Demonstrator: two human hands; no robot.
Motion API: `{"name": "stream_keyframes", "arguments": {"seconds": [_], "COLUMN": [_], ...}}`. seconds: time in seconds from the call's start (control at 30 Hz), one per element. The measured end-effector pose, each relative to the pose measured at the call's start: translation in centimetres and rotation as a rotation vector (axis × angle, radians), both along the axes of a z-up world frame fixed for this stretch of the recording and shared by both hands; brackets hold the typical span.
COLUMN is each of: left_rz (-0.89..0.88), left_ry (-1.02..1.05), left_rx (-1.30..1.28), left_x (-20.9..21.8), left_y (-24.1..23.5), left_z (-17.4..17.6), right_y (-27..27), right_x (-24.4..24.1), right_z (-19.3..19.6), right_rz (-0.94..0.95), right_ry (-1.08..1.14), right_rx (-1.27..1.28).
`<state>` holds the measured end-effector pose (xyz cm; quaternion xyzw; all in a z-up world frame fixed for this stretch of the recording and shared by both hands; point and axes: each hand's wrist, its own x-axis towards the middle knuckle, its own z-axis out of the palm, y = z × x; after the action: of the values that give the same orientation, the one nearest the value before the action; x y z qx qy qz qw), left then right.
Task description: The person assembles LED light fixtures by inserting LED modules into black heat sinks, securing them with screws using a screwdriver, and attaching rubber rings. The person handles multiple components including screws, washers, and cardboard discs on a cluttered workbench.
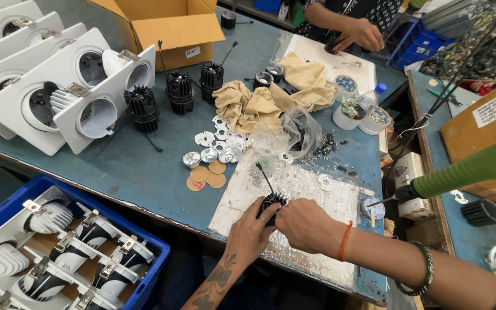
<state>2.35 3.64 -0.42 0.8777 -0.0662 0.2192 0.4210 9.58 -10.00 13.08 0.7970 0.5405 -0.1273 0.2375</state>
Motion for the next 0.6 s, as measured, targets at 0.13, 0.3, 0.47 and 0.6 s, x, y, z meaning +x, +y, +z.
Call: {"name": "stream_keyframes", "arguments": {"seconds": [0.13,0.3,0.47,0.6], "left_rz": [-0.005,-0.022,0.001,0.026], "left_ry": [-0.012,0.031,-0.106,0.006], "left_rx": [-0.012,-0.064,-0.201,-0.183], "left_x": [0.0,-0.3,-0.8,-0.2], "left_y": [-0.1,0.1,0.0,-0.1], "left_z": [0.4,0.4,0.8,1.1], "right_y": [-1.5,-5.6,-8.9,-8.7], "right_x": [-0.3,-0.9,-1.5,-1.7], "right_z": [2.3,5.1,-0.2,-9.4], "right_rz": [0.075,-0.312,-0.692,-0.913], "right_ry": [-0.105,-0.255,-0.239,0.405], "right_rx": [0.237,0.625,1.169,1.811]}}
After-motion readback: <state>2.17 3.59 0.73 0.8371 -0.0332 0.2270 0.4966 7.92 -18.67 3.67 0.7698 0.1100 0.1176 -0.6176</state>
